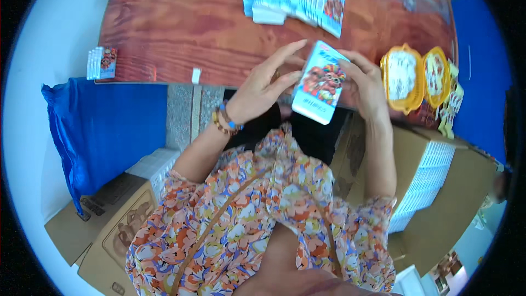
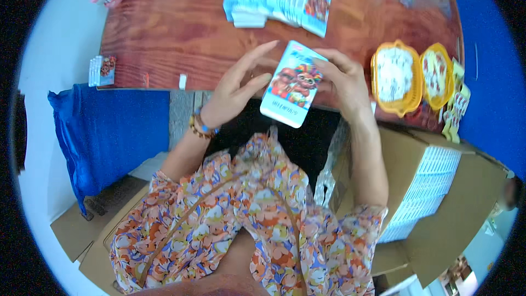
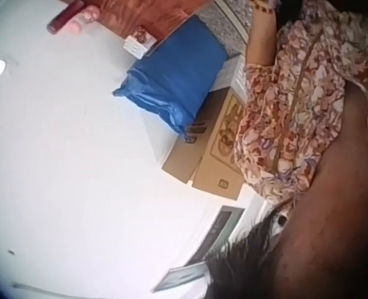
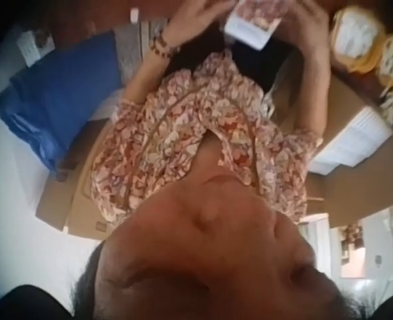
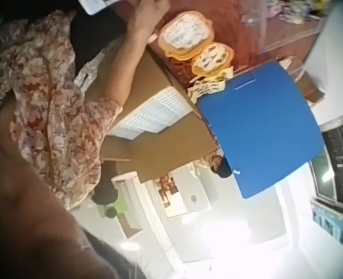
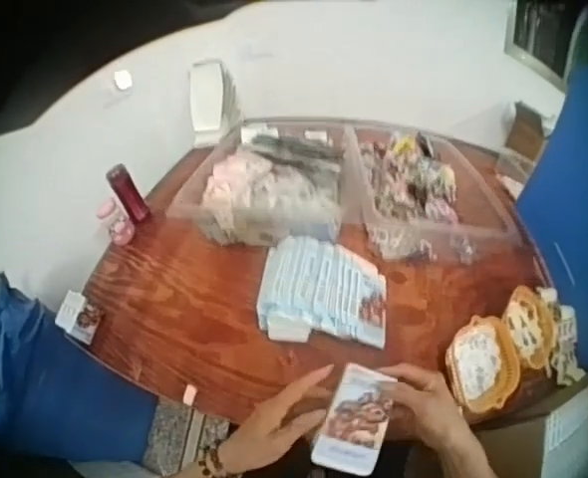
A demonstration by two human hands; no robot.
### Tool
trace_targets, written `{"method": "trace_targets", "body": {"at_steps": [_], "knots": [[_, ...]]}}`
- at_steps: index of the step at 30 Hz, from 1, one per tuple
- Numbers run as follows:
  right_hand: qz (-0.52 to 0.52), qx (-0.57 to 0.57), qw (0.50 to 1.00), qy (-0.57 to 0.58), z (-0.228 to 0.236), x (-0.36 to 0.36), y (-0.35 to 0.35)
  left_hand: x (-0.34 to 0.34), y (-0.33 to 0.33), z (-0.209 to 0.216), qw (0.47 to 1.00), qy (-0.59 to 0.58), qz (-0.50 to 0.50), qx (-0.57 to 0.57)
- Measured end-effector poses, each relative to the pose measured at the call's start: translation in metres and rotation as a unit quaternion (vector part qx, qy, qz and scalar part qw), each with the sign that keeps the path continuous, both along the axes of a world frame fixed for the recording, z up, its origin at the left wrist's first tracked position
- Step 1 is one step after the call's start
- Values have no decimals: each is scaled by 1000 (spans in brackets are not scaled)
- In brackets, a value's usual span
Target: Packaging small toys and components into plastic containers and cardboard boxes.
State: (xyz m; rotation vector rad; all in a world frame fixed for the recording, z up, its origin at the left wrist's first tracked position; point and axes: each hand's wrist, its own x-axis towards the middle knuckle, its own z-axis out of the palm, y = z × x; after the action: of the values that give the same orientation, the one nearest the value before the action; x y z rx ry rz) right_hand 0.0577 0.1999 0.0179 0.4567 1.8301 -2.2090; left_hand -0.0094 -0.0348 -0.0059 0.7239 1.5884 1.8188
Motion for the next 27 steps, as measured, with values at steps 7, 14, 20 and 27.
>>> {"method": "trace_targets", "body": {"at_steps": [7, 14, 20, 27], "knots": [[-109, -212, 971, -30, -21, -10, -54, 12, 15, -1, 896, 391, 195, -83], [60, 320, 925, 194, 49, -124, -37, -25, -5, 8, 940, 111, 316, 61], [116, 765, 584, 245, 56, -319, 24, -45, -21, 12, 896, 291, 313, -119], [186, 783, 579, 130, 40, -372, 26, -53, -45, 7, 930, 156, 320, -95]]}}
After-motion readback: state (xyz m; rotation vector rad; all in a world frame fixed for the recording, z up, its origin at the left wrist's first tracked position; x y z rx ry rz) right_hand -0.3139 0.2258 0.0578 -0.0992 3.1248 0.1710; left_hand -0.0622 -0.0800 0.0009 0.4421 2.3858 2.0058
